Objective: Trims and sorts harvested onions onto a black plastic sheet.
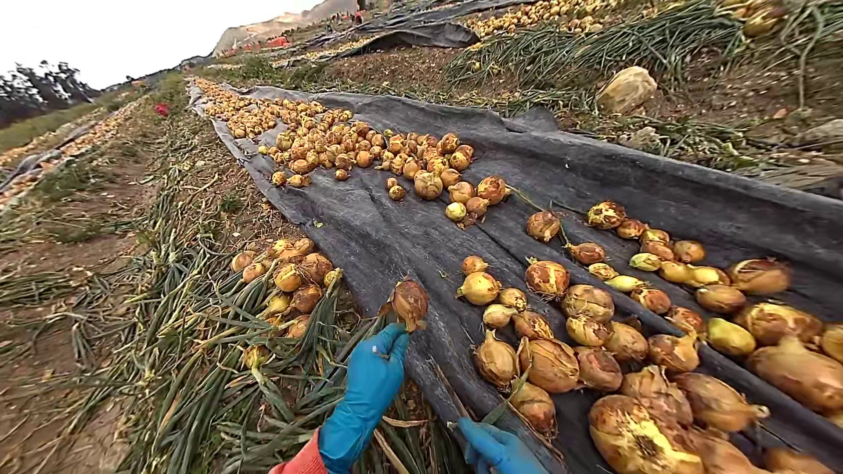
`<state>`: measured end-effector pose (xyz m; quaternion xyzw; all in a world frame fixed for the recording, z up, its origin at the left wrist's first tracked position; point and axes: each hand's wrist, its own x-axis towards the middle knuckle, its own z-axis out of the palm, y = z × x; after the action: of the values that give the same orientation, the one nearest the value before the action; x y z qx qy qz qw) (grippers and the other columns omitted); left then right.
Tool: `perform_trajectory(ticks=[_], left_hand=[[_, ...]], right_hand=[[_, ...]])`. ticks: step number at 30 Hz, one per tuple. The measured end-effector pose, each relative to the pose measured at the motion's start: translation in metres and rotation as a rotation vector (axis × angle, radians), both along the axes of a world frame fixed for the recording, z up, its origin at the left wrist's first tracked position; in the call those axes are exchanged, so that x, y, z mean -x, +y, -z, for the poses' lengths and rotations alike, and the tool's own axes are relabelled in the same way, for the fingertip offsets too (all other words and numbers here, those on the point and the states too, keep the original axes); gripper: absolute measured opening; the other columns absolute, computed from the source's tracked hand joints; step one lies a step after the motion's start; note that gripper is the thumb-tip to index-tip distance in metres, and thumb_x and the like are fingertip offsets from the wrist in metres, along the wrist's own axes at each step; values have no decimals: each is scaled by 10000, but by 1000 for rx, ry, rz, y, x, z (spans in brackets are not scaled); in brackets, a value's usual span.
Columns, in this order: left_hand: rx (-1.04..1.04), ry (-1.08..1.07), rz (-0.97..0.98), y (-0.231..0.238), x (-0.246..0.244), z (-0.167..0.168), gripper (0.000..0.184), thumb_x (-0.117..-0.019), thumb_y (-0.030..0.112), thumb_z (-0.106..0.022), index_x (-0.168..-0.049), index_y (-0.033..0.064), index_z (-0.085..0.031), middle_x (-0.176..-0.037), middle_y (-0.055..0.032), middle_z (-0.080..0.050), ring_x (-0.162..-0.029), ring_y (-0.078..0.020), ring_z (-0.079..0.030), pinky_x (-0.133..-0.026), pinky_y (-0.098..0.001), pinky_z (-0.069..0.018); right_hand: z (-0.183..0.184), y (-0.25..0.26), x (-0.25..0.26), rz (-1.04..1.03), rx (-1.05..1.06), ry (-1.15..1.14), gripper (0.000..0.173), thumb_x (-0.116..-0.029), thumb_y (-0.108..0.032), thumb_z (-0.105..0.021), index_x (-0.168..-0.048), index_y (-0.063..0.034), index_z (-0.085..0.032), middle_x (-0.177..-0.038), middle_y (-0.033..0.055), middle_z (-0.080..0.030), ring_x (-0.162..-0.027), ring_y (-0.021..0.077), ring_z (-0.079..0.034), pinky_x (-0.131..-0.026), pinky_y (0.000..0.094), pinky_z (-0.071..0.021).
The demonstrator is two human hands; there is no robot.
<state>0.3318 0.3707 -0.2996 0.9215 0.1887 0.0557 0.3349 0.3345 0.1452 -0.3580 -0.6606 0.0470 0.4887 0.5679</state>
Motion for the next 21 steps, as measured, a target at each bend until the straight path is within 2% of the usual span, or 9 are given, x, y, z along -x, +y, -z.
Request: perform_trajectory(ticks=[2,4,7,10,12,14,16,18,21], left_hand=[[-222,-76,246,-50,21,-11,286,-1022,161,-540,-1084,-10,-761,-872,-188,-755,-838,-355,-756,-746,-560,-584],[-325,-137,446,-89,39,-11,183,-955,118,-601,-896,0,-728,-700,-165,-691,-678,-358,-732,-573,-546,-562],[-444,-85,463,-97,27,-17,96,-872,76,-659,-868,4,-722,-689,-166,-687,-671,-362,-731,-550,-539,-553],[-382,490,80,-20,-46,-35,274,-1059,176,-509,-1209,64,-709,-1141,-206,-727,-1135,-397,-677,-933,-604,-504],[-250,495,-104,55,-74,5,359,-1102,255,-445,-1305,57,-665,-1272,-228,-678,-1230,-407,-631,-1011,-619,-480],[-87,438,-148,90,-75,58,573,-1104,449,-418,-1487,34,-509,-1412,-275,-581,-1318,-442,-565,-1078,-634,-438],[-18,432,-49,62,-46,97,865,-998,677,-485,-1592,61,-360,-1500,-287,-496,-1370,-467,-504,-1101,-666,-402],[-38,424,227,-8,2,107,1069,-854,761,-611,-1646,128,-273,-1582,-269,-403,-1435,-475,-408,-1141,-680,-323],[-212,499,600,-79,69,110,1147,-690,665,-847,-1640,327,-300,-1646,-290,-292,-1497,-585,-227,-1138,-784,-208]], right_hand=[[-6,-5,-5,52,-144,5,491,-1097,-478,-334,-887,-114,-589,-590,-49,-481,-443,69,-433,-427,242,-409],[-19,-15,-5,233,-261,-19,477,-1103,-444,-295,-834,-140,-546,-568,-62,-473,-427,45,-426,-410,200,-402],[-34,-26,-3,323,-288,-40,610,-1092,-538,-159,-767,-157,-506,-532,-54,-444,-403,63,-408,-383,221,-382],[-41,-32,-16,444,-353,-143,679,-1061,-598,-79,-777,-147,-499,-514,-35,-433,-356,82,-415,-320,232,-392],[-35,-37,-26,482,-336,-243,706,-1045,-628,-91,-823,-133,-543,-518,-24,-448,-360,90,-437,-322,234,-405],[-28,-39,-27,416,-329,-269,714,-1031,-658,-147,-878,-129,-601,-539,-28,-475,-378,80,-454,-333,225,-411],[-25,-36,-25,345,-285,-298,670,-1050,-606,-182,-929,-122,-630,-558,-36,-489,-387,72,-461,-340,220,-420],[-22,-33,-27,323,-209,-336,617,-1068,-544,-213,-956,-116,-644,-556,-39,-479,-387,78,-445,-349,226,-411],[-12,-33,-28,353,-45,-340,573,-1099,-505,-278,-971,-92,-655,-548,-14,-458,-379,111,-422,-348,260,-400]])
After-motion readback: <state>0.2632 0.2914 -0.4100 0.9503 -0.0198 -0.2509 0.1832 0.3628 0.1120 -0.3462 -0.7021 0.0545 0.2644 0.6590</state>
